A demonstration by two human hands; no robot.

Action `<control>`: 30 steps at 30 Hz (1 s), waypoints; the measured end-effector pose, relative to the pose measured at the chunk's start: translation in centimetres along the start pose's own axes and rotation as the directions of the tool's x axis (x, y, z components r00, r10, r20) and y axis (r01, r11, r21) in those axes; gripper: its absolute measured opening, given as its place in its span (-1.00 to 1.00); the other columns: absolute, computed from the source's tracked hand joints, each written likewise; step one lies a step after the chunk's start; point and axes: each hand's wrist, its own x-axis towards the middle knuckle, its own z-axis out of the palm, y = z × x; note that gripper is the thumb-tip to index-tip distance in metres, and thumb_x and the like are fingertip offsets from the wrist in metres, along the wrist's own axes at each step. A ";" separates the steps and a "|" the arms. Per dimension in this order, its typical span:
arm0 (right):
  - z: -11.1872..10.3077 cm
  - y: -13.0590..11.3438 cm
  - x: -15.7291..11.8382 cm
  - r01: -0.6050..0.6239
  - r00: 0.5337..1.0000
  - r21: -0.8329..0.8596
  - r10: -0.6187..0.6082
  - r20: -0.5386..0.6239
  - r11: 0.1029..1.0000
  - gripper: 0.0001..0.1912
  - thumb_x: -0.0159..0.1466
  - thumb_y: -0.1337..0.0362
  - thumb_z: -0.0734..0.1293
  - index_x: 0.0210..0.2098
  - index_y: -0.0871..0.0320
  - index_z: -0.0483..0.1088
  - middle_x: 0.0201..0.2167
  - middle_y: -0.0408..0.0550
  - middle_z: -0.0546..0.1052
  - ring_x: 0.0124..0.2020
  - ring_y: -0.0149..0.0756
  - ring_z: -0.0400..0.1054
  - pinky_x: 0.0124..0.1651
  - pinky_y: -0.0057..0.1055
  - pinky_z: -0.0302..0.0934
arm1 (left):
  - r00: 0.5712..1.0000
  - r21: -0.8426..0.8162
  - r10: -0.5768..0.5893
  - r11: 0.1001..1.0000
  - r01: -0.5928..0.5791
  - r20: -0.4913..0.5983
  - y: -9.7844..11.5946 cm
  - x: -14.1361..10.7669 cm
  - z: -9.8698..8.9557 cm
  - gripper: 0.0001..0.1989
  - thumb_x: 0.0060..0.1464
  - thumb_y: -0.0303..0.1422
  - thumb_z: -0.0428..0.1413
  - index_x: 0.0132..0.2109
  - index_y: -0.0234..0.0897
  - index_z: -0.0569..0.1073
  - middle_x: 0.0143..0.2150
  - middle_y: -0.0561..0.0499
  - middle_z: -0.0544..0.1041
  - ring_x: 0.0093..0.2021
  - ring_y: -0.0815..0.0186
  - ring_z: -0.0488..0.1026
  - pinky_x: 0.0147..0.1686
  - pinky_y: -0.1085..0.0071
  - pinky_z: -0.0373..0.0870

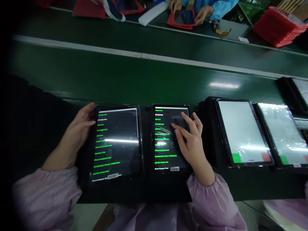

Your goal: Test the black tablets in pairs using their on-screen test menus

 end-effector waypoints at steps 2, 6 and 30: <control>0.3 0.1 0.0 0.007 1.000 -0.002 -0.007 -0.006 1.000 -0.63 0.59 0.18 0.24 0.09 0.00 0.70 0.40 0.07 0.51 0.54 0.25 0.16 0.44 0.45 0.24 | 0.998 0.010 -0.008 1.000 0.007 0.062 -0.5 0.4 -0.9 -0.27 -0.24 -0.30 0.43 0.18 -0.12 0.56 0.33 -0.17 0.55 0.52 -0.24 0.23 0.56 -0.26 0.04; 0.3 0.2 0.0 0.037 0.999 -0.010 -0.037 -0.018 0.999 -0.62 0.59 0.16 0.24 0.05 0.04 0.71 0.39 0.12 0.51 0.55 0.31 0.15 0.40 0.45 0.29 | 0.991 0.056 -0.011 0.998 0.003 0.130 -0.8 0.6 -2.0 -0.19 -0.24 -0.23 0.47 0.24 -0.04 0.52 0.41 -0.14 0.48 0.56 -0.27 0.18 0.55 -0.27 0.06; -0.6 3.8 -1.3 -0.329 0.917 0.161 0.356 -0.183 0.931 -0.30 0.40 -0.41 0.20 0.22 -0.20 0.63 0.07 0.26 0.70 0.28 0.49 0.49 0.28 0.52 0.38 | 0.804 -0.274 -0.142 0.961 -0.027 -0.578 6.1 -13.2 -5.6 -0.65 0.06 -0.15 0.31 -0.07 -0.24 0.71 -0.14 -0.15 0.74 -0.14 0.18 0.69 -0.12 0.35 0.68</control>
